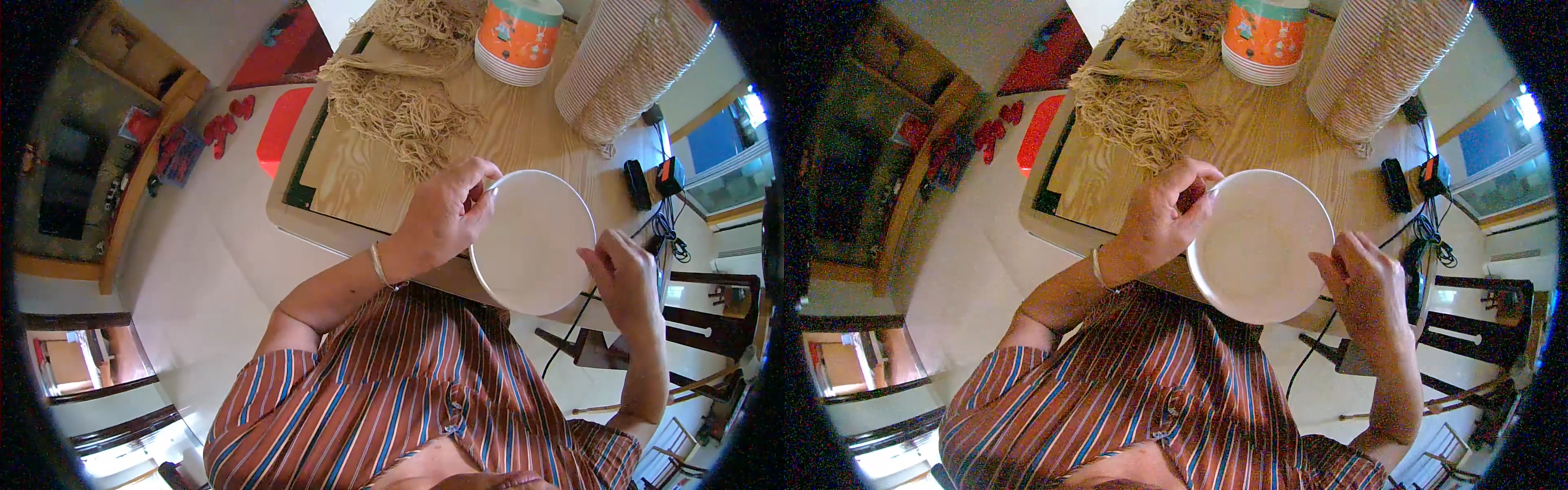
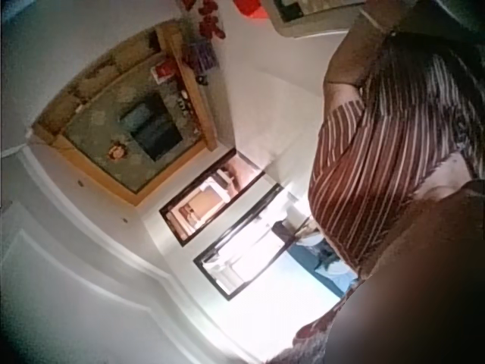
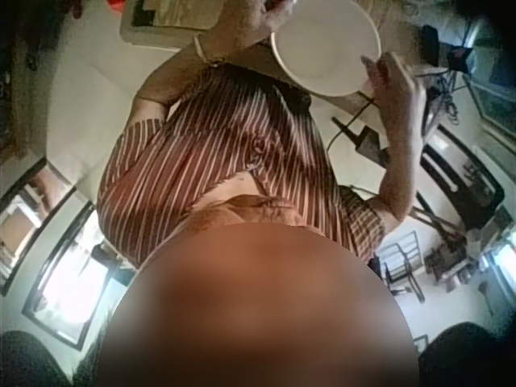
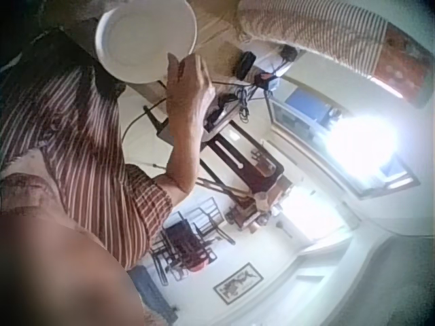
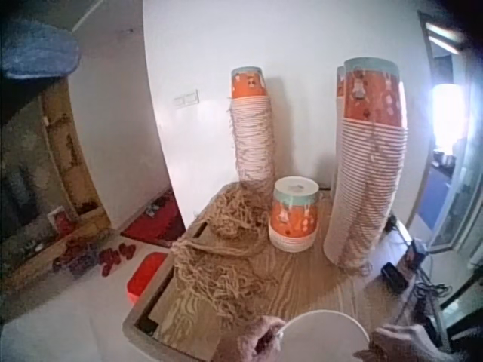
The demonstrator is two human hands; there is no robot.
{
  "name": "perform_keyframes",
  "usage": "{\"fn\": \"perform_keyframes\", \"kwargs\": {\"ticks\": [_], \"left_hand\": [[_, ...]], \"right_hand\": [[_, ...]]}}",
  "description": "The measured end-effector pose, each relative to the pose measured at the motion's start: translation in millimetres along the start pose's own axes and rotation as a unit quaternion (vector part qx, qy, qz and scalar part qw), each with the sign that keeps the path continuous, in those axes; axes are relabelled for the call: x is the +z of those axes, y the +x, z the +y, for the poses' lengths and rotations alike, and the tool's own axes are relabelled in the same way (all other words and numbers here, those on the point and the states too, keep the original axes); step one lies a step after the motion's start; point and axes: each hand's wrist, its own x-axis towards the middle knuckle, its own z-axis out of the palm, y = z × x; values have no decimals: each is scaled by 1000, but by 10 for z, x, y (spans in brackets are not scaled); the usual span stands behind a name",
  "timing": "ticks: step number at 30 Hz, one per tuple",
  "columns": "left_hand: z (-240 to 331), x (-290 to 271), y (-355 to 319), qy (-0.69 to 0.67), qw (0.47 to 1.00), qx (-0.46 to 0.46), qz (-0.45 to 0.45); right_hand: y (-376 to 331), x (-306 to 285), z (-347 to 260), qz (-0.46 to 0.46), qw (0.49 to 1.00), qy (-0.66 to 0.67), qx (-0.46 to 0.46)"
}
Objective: Threading and tying elastic bands through holes in paper cups.
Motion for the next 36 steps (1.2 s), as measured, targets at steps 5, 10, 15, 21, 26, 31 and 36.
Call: {"fn": "perform_keyframes", "kwargs": {"ticks": [5, 10, 15, 21, 26, 31, 36], "left_hand": [[-49, -1, -21, 11, 999, 24, 30], [46, -54, -86, 74, 997, 31, 9], [172, -195, -160, 76, 997, 10, -7], [277, -310, -260, 53, 998, -4, -36], [164, -298, -226, 24, 997, -32, -73], [242, -358, -124, -64, 968, -170, -174], [219, -410, -65, -98, 963, -169, -185]], "right_hand": [[-66, 134, 174, 22, 1000, -16, 15], [-87, 243, 274, -66, 946, 215, 232], [-37, 103, 243, -105, 932, 263, 227], [-24, 117, 395, -61, 943, 285, 161], [21, 67, 380, -129, 920, 296, 222], [0, 7, 374, -179, 856, 424, 235], [26, -165, 281, -213, 865, 398, 220]]}}
